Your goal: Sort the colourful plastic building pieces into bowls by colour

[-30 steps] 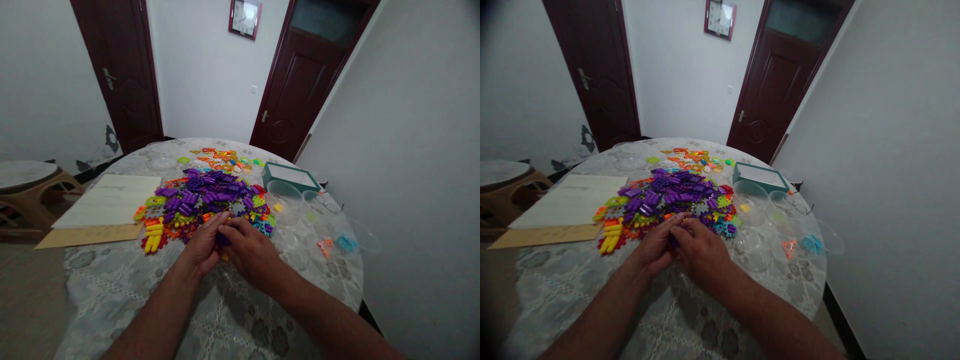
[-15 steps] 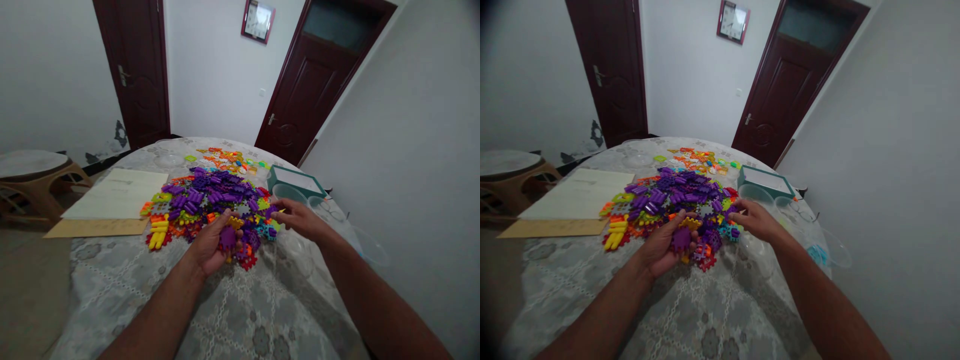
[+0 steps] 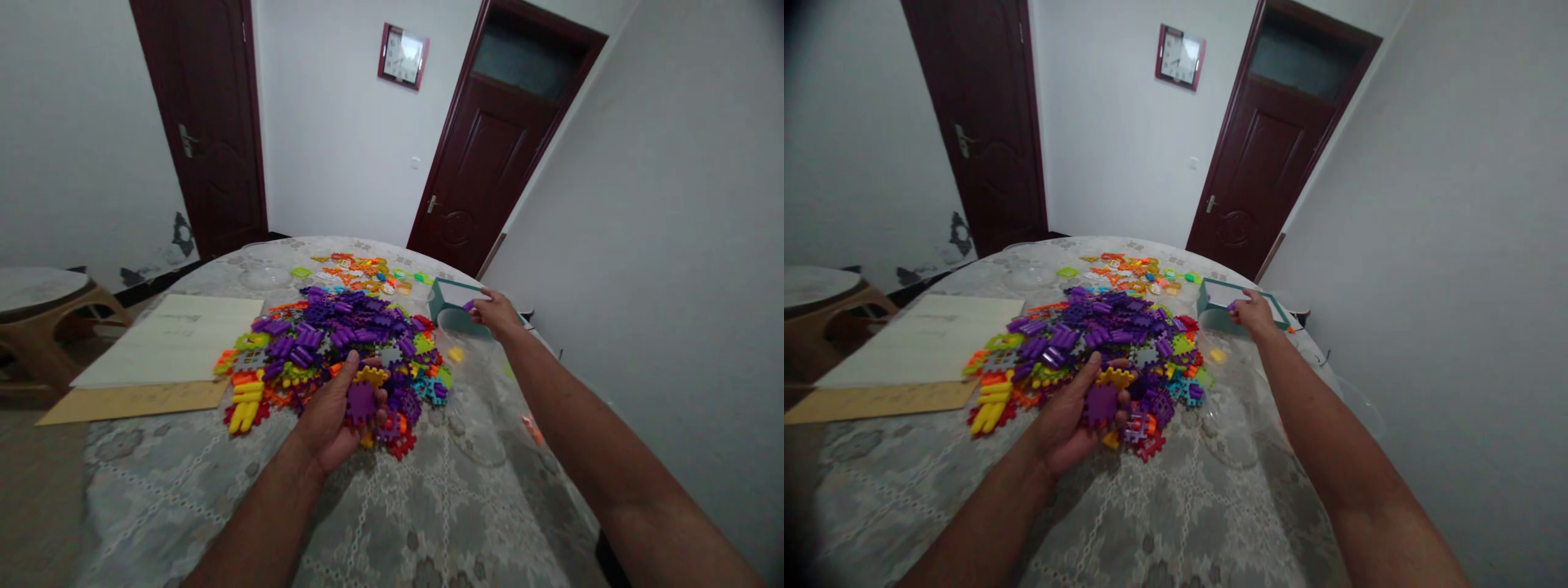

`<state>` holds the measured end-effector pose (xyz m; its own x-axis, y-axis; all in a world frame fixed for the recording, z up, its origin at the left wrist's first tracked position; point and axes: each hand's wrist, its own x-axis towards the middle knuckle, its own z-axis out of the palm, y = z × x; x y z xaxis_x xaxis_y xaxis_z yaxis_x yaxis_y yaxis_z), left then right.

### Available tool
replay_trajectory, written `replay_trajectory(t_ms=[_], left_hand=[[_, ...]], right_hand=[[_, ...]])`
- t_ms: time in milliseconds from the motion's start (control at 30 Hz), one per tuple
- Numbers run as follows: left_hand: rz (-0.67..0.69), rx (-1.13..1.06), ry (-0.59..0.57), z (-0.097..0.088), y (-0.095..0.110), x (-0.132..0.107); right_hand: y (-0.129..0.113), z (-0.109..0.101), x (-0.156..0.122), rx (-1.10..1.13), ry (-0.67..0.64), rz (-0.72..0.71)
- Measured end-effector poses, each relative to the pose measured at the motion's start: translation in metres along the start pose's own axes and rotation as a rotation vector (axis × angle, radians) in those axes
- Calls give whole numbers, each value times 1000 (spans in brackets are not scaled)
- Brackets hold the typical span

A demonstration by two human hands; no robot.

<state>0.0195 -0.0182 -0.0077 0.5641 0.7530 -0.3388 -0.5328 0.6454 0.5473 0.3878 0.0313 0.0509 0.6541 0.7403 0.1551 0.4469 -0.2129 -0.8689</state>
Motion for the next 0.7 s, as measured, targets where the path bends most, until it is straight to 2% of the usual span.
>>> replay_trajectory(t_ms=[133,267,367,500,600,700], left_hand=[[2,7,-15,1,-1,0],[-2,2,-55,1,-2,-2],[-13,2,-60,1,-2,-4],[-12,4,-111,1,-4,-3],[-25,1,-167,0,-5,-3],[-36,16,-182,1,-4,-3]], right_hand=[[0,11,-27,42,-69,-67],[-14,24,-76,-19,-286,-202],[-31,34,-125,-132,-453,-430],[-48,48,-181,-187,-554,-761],[-45,60,-201,-207,-562,-866],[-37,68,-205,-219,-493,-879]])
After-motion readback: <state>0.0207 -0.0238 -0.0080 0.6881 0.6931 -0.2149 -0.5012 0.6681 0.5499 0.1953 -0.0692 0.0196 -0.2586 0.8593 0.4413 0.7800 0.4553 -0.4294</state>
